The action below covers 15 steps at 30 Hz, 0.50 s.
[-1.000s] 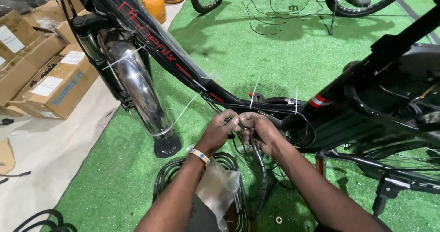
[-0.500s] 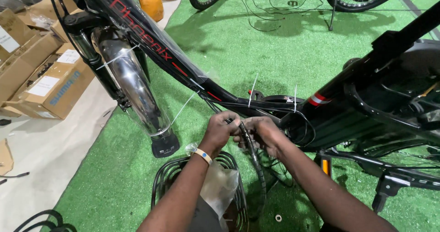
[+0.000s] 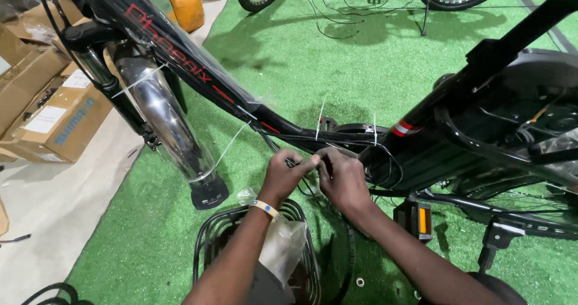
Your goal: The person secures a black cable along the frame of a black electric bicycle using zip ties. They route the cable along the downtube and tighten the ties to hold it in place.
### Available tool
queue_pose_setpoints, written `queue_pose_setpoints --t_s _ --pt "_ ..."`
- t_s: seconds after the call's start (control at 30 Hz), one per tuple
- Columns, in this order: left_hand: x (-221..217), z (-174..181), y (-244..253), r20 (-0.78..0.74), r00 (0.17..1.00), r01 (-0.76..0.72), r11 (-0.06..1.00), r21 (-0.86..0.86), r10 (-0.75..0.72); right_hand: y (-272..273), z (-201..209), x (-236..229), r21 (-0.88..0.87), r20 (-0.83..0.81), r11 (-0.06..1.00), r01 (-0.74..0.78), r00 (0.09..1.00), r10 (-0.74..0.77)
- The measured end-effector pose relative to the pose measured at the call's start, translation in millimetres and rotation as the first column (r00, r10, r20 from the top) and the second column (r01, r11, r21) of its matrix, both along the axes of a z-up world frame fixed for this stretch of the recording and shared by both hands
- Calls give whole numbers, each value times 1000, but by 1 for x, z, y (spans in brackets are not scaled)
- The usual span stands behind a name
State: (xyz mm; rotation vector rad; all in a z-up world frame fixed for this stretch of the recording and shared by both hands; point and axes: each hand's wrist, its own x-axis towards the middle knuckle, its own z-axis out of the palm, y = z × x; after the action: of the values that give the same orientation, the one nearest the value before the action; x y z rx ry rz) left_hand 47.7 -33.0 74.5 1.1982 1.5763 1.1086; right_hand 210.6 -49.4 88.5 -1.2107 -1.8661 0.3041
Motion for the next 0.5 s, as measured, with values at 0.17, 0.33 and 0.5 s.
queue_pose_setpoints --t_s 0.17,0.33,0.5 --pt "14 0 -6 15 1000 23 1000 20 -23 -3 -3 3 295 115 955 40 990 -77" --pt "21 -33 -2 99 995 -34 999 15 32 -5 -3 6 312 83 947 71 991 -102" --pt "34 -6 -25 -63 996 -61 997 47 64 -17 7 9 -33 -142 997 70 987 -74"
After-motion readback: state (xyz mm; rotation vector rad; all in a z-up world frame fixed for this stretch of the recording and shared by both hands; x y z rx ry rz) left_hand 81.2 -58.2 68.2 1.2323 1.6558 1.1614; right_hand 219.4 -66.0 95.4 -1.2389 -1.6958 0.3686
